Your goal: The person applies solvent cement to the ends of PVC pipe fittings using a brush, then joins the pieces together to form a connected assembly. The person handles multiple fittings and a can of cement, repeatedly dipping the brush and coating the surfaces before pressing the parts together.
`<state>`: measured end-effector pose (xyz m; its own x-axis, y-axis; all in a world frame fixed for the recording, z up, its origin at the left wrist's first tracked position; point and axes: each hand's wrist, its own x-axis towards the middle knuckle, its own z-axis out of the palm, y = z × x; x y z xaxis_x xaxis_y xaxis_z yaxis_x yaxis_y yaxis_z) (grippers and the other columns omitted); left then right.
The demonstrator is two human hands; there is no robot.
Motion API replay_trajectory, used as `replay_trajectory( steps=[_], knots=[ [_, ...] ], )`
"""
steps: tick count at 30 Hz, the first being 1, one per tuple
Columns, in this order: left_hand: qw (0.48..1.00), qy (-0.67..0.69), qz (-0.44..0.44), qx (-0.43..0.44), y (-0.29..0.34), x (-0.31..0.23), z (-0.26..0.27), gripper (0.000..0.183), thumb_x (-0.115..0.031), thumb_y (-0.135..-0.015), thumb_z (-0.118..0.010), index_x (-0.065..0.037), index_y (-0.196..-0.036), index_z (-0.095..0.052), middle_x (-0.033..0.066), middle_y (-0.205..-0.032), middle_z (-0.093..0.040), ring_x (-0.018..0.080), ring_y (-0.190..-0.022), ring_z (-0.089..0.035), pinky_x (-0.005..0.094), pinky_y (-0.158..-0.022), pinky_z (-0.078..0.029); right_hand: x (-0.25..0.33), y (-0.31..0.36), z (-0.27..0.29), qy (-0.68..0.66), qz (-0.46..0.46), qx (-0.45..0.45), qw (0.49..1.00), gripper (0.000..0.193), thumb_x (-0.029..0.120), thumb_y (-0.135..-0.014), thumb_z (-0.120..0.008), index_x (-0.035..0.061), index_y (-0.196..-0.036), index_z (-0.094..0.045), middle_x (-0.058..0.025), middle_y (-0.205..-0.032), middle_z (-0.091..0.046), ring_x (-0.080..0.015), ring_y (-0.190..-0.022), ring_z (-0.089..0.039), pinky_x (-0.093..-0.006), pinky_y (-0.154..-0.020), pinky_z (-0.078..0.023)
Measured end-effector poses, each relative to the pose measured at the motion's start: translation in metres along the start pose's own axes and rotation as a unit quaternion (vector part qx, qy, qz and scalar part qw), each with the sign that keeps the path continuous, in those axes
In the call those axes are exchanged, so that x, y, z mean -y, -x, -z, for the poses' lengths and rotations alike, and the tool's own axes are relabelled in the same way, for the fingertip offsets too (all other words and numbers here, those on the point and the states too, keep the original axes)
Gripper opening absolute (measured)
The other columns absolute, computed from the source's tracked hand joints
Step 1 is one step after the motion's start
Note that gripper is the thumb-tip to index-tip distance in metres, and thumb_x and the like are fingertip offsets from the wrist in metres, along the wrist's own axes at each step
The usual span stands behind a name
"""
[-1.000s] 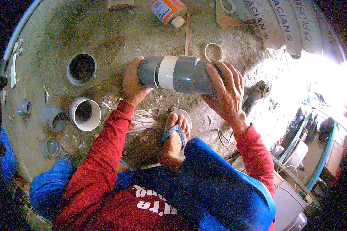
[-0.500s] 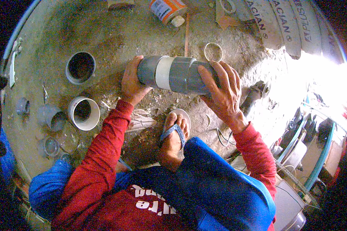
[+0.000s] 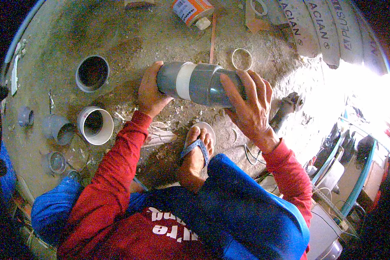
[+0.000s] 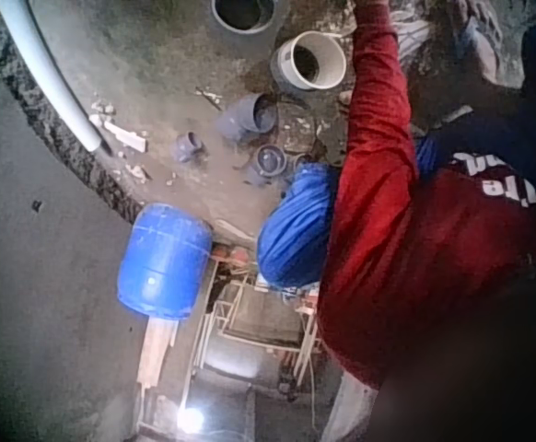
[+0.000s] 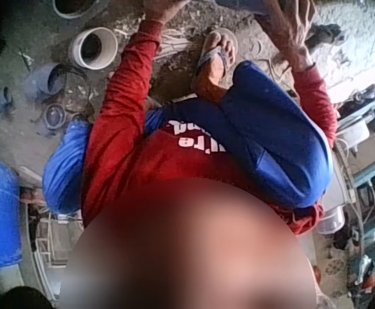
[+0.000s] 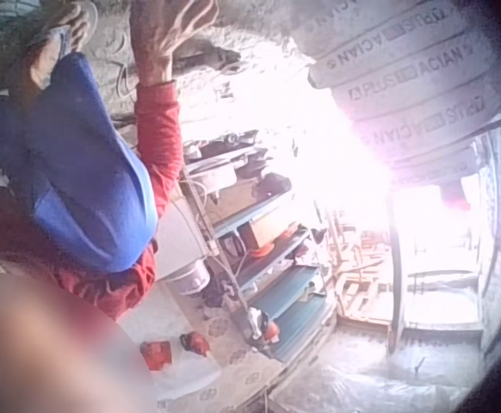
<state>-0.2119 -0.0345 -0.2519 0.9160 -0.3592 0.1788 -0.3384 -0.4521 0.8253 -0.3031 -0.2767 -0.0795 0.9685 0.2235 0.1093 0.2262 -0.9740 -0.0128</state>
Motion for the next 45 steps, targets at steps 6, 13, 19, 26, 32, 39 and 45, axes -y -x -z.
replay_trajectory(
  steps=[6, 13, 19, 26, 32, 39, 45],
  knots=[
    [1.000, 0.002, -0.005, -0.010, 0.000, 0.001, -0.003, 0.094, -0.010, -0.055, -0.093, -0.004, -0.136, -0.047, 0.0193, -0.136, -0.057, 0.0425, -0.129, -0.053, 0.0485, -0.112, -0.042, 0.002, -0.004, -0.002, -0.055, -0.025, 0.002, 0.998, 0.095, 0.007, -0.052, -0.091, 0.0189, -0.141, -0.060, -0.0128, -0.139, -0.053, -0.0390, -0.128, -0.051, -0.0483, -0.103, -0.051],
    [1.000, 0.004, -0.006, -0.007, 0.000, 0.006, -0.005, 0.094, -0.013, -0.057, -0.093, -0.005, -0.138, -0.048, 0.0197, -0.138, -0.057, 0.0420, -0.130, -0.053, 0.0479, -0.113, -0.042, 0.001, -0.016, 0.009, -0.077, -0.064, 0.043, 0.994, 0.092, 0.024, -0.054, -0.095, 0.0228, -0.139, -0.062, -0.0117, -0.138, -0.054, -0.0388, -0.123, -0.051, -0.0483, -0.102, -0.051],
    [1.000, 0.004, -0.011, -0.005, 0.001, 0.011, -0.005, 0.095, -0.018, -0.061, -0.092, -0.005, -0.143, -0.046, 0.0200, -0.140, -0.057, 0.0405, -0.131, -0.055, 0.0462, -0.113, -0.043, -0.002, -0.028, 0.013, -0.036, -0.044, 0.088, 0.994, 0.090, 0.038, -0.055, -0.095, 0.0242, -0.138, -0.064, -0.0112, -0.134, -0.058, -0.0390, -0.122, -0.053, -0.0486, -0.098, -0.054],
    [0.998, 0.053, 0.012, -0.029, 0.002, 0.005, -0.012, 0.095, -0.006, -0.056, -0.092, -0.001, -0.139, -0.047, 0.0220, -0.138, -0.056, 0.0421, -0.131, -0.052, 0.0464, -0.113, -0.043, -0.006, -0.037, 0.012, -0.101, -0.043, 0.082, 0.991, 0.085, 0.041, -0.058, -0.094, 0.0234, -0.137, -0.066, -0.0127, -0.131, -0.061, -0.0384, -0.117, -0.058, -0.0480, -0.097, -0.055],
    [0.998, 0.052, 0.023, -0.028, 0.004, 0.002, -0.011, 0.094, -0.005, -0.058, -0.091, 0.000, -0.140, -0.046, 0.0230, -0.140, -0.055, 0.0424, -0.133, -0.051, 0.0469, -0.114, -0.042, -0.002, -0.040, 0.015, -0.097, -0.047, 0.093, 0.990, 0.085, 0.043, -0.059, -0.093, 0.0216, -0.137, -0.066, -0.0136, -0.131, -0.063, -0.0380, -0.115, -0.058, -0.0479, -0.097, -0.054],
    [0.998, 0.051, 0.016, -0.033, 0.004, 0.000, -0.011, 0.092, -0.004, -0.059, -0.090, 0.001, -0.140, -0.046, 0.0233, -0.140, -0.054, 0.0438, -0.133, -0.050, 0.0477, -0.114, -0.042, 0.004, -0.046, 0.015, -0.096, -0.056, 0.100, 0.989, 0.083, 0.043, -0.060, -0.093, 0.0220, -0.137, -0.067, -0.0126, -0.131, -0.064, -0.0376, -0.114, -0.059, -0.0475, -0.095, -0.054],
    [0.998, 0.056, 0.014, -0.037, 0.004, -0.002, -0.012, 0.090, -0.004, -0.060, -0.089, 0.001, -0.140, -0.046, 0.0229, -0.138, -0.054, 0.0438, -0.133, -0.049, 0.0479, -0.115, -0.041, 0.007, -0.048, 0.016, -0.106, -0.062, 0.111, 0.986, 0.087, 0.038, -0.058, -0.095, 0.0131, -0.136, -0.067, -0.0175, -0.133, -0.064, -0.0375, -0.118, -0.059, -0.0473, -0.102, -0.050]
  ],
)
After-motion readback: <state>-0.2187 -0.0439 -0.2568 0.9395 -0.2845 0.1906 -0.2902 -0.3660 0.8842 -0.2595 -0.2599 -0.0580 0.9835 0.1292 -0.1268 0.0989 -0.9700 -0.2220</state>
